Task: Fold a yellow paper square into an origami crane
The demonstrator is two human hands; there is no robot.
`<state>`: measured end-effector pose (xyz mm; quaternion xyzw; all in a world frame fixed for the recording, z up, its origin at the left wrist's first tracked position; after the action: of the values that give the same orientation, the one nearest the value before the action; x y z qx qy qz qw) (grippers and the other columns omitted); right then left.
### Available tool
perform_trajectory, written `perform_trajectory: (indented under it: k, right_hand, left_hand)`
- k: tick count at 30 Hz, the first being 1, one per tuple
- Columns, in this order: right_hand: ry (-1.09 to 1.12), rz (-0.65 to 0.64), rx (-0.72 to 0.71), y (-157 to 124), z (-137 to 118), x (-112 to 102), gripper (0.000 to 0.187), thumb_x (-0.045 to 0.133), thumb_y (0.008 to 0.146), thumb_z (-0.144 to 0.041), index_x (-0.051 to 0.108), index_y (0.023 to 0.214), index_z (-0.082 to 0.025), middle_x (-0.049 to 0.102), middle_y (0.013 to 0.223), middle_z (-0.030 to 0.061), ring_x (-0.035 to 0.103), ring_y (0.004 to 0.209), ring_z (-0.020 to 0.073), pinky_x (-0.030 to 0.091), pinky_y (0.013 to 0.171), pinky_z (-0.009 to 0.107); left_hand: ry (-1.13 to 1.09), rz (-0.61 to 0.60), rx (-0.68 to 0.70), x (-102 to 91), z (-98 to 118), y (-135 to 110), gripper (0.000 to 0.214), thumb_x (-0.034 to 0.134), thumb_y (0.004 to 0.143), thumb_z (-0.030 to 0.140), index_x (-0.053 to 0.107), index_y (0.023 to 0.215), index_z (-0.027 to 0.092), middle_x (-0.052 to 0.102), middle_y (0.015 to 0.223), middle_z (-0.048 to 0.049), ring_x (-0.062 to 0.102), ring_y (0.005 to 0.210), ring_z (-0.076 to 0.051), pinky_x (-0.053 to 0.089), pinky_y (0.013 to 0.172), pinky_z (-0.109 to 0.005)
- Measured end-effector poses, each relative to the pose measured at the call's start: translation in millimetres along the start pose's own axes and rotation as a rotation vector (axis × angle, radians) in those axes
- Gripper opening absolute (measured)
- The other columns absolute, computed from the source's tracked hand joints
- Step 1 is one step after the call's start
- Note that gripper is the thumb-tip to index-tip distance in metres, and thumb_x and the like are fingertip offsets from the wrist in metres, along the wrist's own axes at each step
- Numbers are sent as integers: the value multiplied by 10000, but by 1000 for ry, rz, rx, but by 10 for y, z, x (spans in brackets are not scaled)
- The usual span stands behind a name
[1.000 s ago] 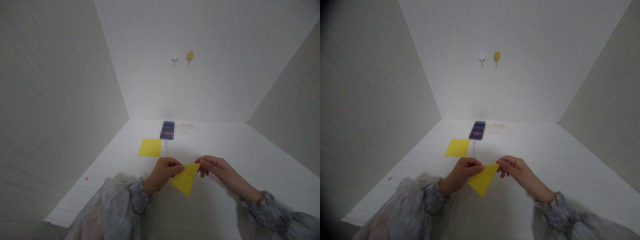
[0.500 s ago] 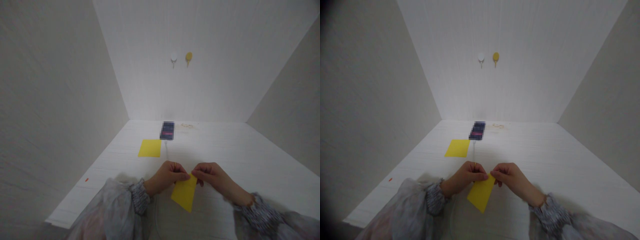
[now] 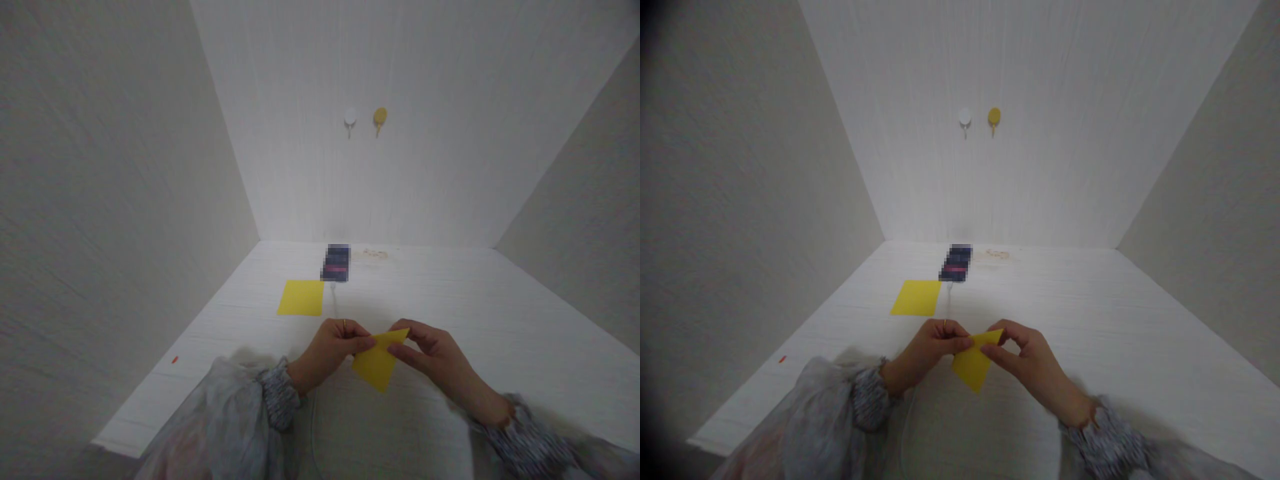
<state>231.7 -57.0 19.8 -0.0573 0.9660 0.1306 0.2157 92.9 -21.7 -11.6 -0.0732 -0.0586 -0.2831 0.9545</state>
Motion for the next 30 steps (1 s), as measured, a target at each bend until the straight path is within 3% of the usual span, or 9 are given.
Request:
perform_trajectory:
  k: [2, 6, 10, 14, 18, 20, 22, 26, 30]
  right_hand:
    - [-177, 45, -138, -20, -51, -5, 147, 496, 760, -289, 584, 714, -180, 585, 656, 25, 534, 628, 140, 427, 580, 257]
    - [-589, 258, -575, -152, -182, -50, 112, 498, 749, -173, 592, 805, -197, 604, 722, 51, 524, 677, 158, 408, 622, 309]
    - [-971, 225, -834, -287, -243, 101, 222, 459, 748, -84, 583, 903, -184, 617, 781, 75, 515, 748, 188, 374, 698, 363]
    - [-1038, 92, -937, -332, -290, 272, 242, 464, 749, -113, 556, 969, -154, 599, 839, 89, 499, 809, 202, 358, 761, 377]
    - [-755, 109, -765, -229, -242, 170, 413, 556, 691, -356, 482, 1068, -205, 484, 1058, 114, 440, 971, 252, 349, 799, 437]
    - [-570, 205, -546, -127, -139, 36, 487, 555, 691, -355, 412, 1125, -188, 416, 1135, 138, 390, 1051, 269, 342, 834, 445]
    - [-313, 277, -329, -37, 2, -57, 424, 519, 720, -345, 393, 1096, -196, 462, 1083, 119, 440, 1009, 238, 362, 835, 419]
    - [265, 1, 144, 69, 306, 136, 282, 487, 726, -421, 439, 885, -193, 576, 728, 27, 567, 613, 148, 467, 547, 279]
    - [348, -42, 233, 18, 335, 221, 268, 536, 694, -424, 458, 758, -176, 577, 641, 4, 551, 540, 124, 452, 441, 225]
  left_hand:
    - [19, 53, 51, -31, 12, 22, 276, 649, 570, 330, 624, 723, 102, 605, 675, -39, 514, 592, -101, 393, 600, -232]
    - [160, 237, 163, -126, 89, 25, 300, 609, 607, 383, 604, 755, 121, 581, 702, -26, 490, 608, -92, 388, 590, -211]
    - [78, 81, 110, -17, 89, 5, 336, 500, 693, 428, 577, 707, 101, 566, 649, -35, 486, 550, -84, 399, 543, -211]
    - [-33, 16, 71, 33, 73, -14, 268, 577, 651, 349, 581, 726, 92, 579, 645, -30, 518, 570, -89, 421, 586, -223]
    - [-69, 36, 29, -2, 48, -5, 253, 602, 625, 329, 585, 696, 87, 591, 641, -30, 527, 565, -92, 425, 578, -225]
    - [-55, 15, -10, 1, 25, -6, 254, 621, 601, 325, 588, 684, 87, 595, 633, -30, 526, 550, -91, 422, 560, -222]
    - [-38, -24, -43, 19, -1, -13, 252, 629, 592, 320, 593, 688, 90, 602, 638, -32, 528, 545, -90, 422, 556, -223]
    - [16, -63, -68, 32, -48, -16, 242, 620, 600, 316, 611, 703, 98, 609, 634, -30, 530, 530, -86, 424, 540, -217]
    - [63, -63, -97, 9, -91, -1, 257, 607, 610, 326, 628, 726, 98, 618, 637, -39, 537, 509, -87, 433, 516, -216]
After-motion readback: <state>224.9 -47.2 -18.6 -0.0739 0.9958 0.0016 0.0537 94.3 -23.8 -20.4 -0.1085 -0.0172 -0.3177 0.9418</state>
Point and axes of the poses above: each hand's wrist, its own y-axis towards the middle knuckle, its own x-axis out of the palm, z = x × y, the point moved 5 cm from there along y, towards the middle knuckle
